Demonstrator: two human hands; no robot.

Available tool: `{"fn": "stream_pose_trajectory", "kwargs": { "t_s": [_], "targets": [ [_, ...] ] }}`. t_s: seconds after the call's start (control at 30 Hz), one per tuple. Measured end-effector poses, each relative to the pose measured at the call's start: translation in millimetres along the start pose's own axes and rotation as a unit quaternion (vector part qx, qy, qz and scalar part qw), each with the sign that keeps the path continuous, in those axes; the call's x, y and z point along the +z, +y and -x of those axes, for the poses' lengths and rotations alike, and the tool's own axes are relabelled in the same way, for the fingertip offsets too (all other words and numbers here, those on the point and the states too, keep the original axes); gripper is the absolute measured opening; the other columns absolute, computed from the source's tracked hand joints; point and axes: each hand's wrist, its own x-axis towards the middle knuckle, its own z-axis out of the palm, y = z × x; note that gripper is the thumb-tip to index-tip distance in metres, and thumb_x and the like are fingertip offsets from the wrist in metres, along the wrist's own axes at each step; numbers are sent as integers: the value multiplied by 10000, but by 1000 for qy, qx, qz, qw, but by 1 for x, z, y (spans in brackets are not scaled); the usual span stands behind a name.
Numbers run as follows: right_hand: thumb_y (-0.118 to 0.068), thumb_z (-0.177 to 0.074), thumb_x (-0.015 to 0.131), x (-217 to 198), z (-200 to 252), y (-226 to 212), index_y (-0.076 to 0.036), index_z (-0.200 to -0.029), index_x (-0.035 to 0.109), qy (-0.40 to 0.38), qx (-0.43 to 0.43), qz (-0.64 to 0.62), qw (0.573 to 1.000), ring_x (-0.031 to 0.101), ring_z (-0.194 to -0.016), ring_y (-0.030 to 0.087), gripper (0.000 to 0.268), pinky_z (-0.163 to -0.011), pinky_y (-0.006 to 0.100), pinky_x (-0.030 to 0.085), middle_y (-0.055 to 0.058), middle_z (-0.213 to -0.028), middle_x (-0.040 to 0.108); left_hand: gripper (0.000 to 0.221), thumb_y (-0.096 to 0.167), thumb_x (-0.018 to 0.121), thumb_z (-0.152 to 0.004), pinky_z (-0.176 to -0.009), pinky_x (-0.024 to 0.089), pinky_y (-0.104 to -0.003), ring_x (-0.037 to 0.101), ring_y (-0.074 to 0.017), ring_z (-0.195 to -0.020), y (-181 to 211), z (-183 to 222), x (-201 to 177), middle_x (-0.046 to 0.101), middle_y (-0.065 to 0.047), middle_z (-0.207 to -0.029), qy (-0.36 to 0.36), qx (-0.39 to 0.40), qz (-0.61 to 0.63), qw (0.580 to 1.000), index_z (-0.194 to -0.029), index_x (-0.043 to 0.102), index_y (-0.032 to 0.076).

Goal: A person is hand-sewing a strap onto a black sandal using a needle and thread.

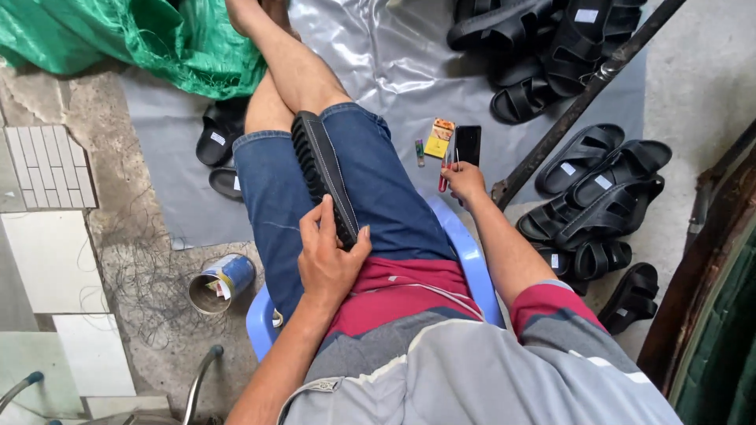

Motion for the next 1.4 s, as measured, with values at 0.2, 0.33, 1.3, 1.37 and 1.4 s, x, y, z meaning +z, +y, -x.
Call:
{"fn": "stream_pose_trajectory", "kwargs": {
  "t_s": [0.2, 0.33, 1.3, 1.37, 1.4],
  "targets": [
    [-283, -803, 684, 14, -51, 65, -50, -1084, 623, -19, -26, 98, 995, 625, -847, 354, 370, -586, 454, 556, 193, -957, 632, 735, 358, 751, -715, -492, 545, -359, 652, -251, -611, -27, 1, 10, 492, -106, -1142, -9, -24, 53, 998, -1339, 427, 143],
    [-256, -838, 673, 3, -8, 22, -60, -1089, 605, -62, -122, 22, 990, 594, -598, 221, 325, -468, 339, 531, 135, -855, 616, 722, 357, 751, -707, -552, 553, -348, 663, -240, -647, -42, -2, 2, 506, -55, -1156, -6, -91, 100, 991, -1333, 436, 184],
    [-111, -870, 566, -25, 208, -200, -127, -1078, 654, -357, -570, 308, 673, 591, -805, 361, 226, -536, 473, 480, 118, -846, 607, 661, 222, 804, -755, -812, 527, -302, 658, -168, -868, -67, 8, -20, 464, -52, -1330, -78, -8, 348, 934, -1326, 472, 194],
    [-135, -864, 586, -22, 202, -198, -176, -1084, 662, -346, -572, 325, 669, 592, -805, 320, 237, -563, 436, 481, 74, -841, 604, 655, 220, 800, -763, -810, 527, -305, 658, -171, -865, -67, 8, -18, 466, -52, -1328, -74, -8, 348, 934, -1329, 470, 198],
    [-158, -858, 606, -20, 200, -196, -225, -1090, 670, -334, -575, 341, 665, 593, -805, 279, 250, -591, 400, 483, 29, -836, 602, 649, 218, 797, -770, -808, 527, -308, 658, -174, -862, -67, 9, -17, 467, -52, -1326, -71, -7, 348, 935, -1331, 469, 201]
  ]
}}
